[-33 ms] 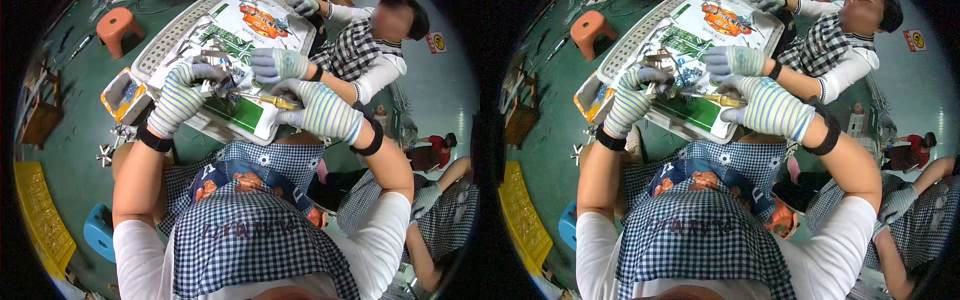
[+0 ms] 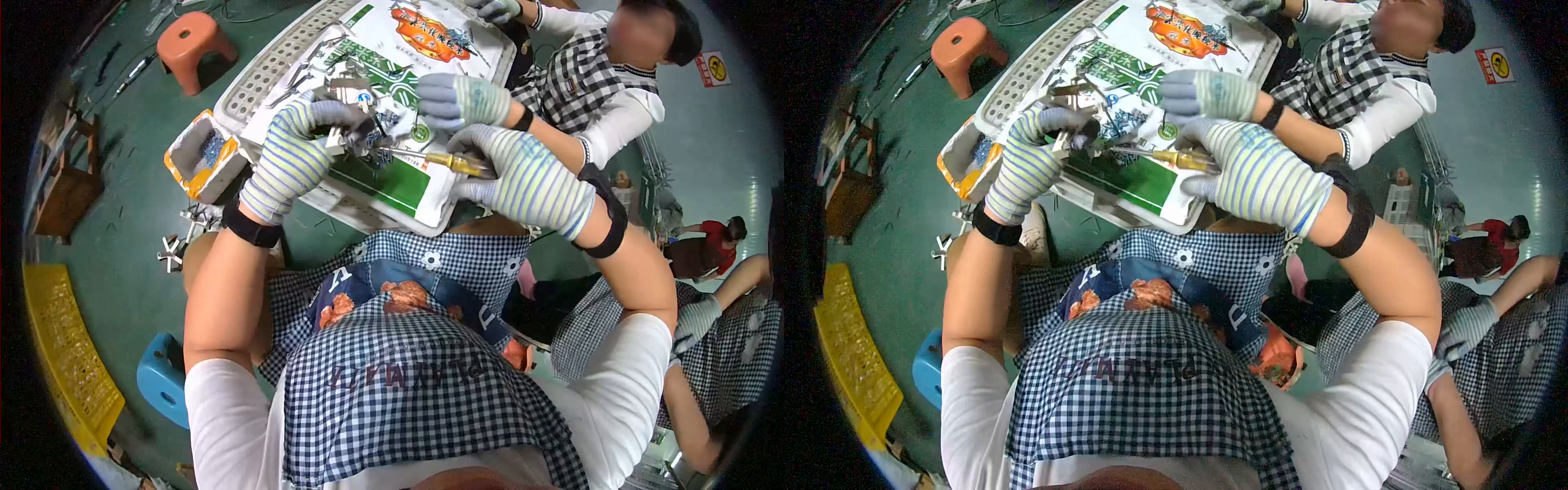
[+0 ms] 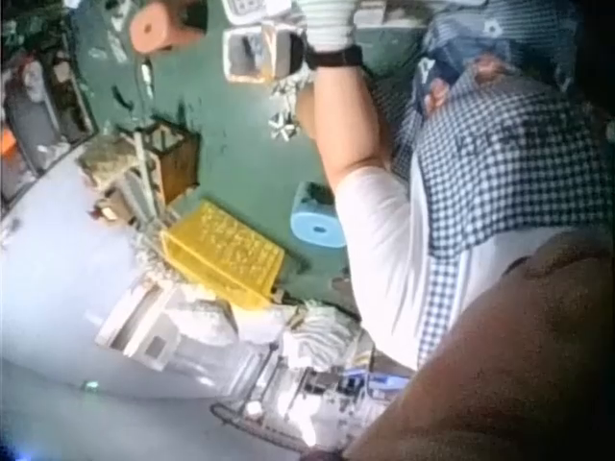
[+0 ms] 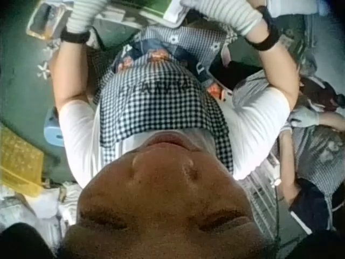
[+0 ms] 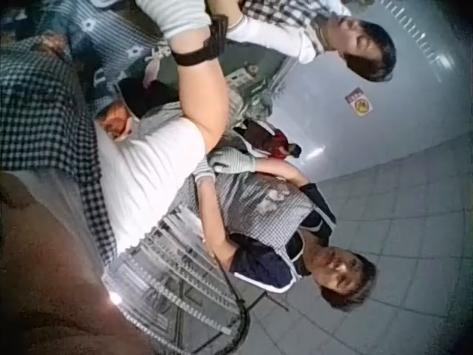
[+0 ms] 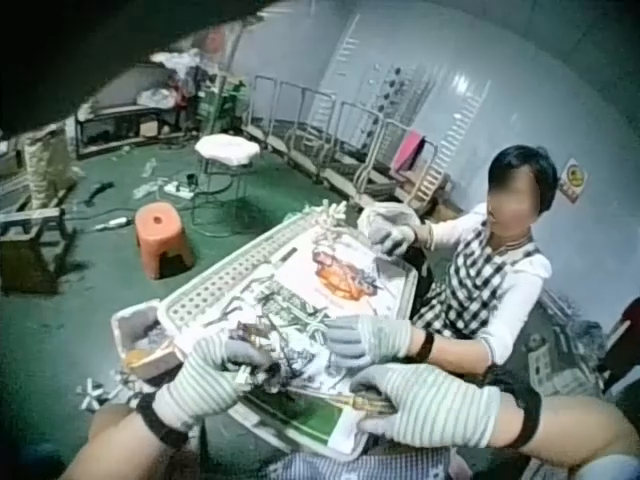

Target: The recorder is assembling small white plastic components using a screwdriver-like tool in a factory setting.

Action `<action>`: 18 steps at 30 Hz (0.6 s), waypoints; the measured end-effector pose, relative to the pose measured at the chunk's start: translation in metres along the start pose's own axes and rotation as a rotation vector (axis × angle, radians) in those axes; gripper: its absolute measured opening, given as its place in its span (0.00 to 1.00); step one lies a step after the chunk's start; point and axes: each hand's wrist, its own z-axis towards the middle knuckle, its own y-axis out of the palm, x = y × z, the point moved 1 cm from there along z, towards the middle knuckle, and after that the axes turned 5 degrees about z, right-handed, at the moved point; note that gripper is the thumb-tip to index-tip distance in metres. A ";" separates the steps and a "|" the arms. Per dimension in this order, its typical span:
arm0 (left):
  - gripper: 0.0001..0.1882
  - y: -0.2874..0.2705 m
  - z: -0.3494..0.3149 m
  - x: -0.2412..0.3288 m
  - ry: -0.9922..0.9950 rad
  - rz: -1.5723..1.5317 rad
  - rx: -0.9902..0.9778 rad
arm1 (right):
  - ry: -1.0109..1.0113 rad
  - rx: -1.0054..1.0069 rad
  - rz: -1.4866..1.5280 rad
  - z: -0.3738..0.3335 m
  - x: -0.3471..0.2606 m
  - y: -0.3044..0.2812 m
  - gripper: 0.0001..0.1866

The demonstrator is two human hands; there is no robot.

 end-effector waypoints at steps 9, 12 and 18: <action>0.10 0.001 0.001 0.009 0.065 -0.001 -0.030 | -0.242 0.158 -0.407 -0.005 -0.001 0.002 0.14; 0.08 0.003 0.000 0.004 0.045 -0.117 -0.048 | 0.125 -0.131 0.075 0.000 -0.006 0.000 0.16; 0.07 -0.003 0.001 0.001 0.008 0.040 -0.129 | 0.487 -0.361 0.699 0.003 0.013 0.008 0.23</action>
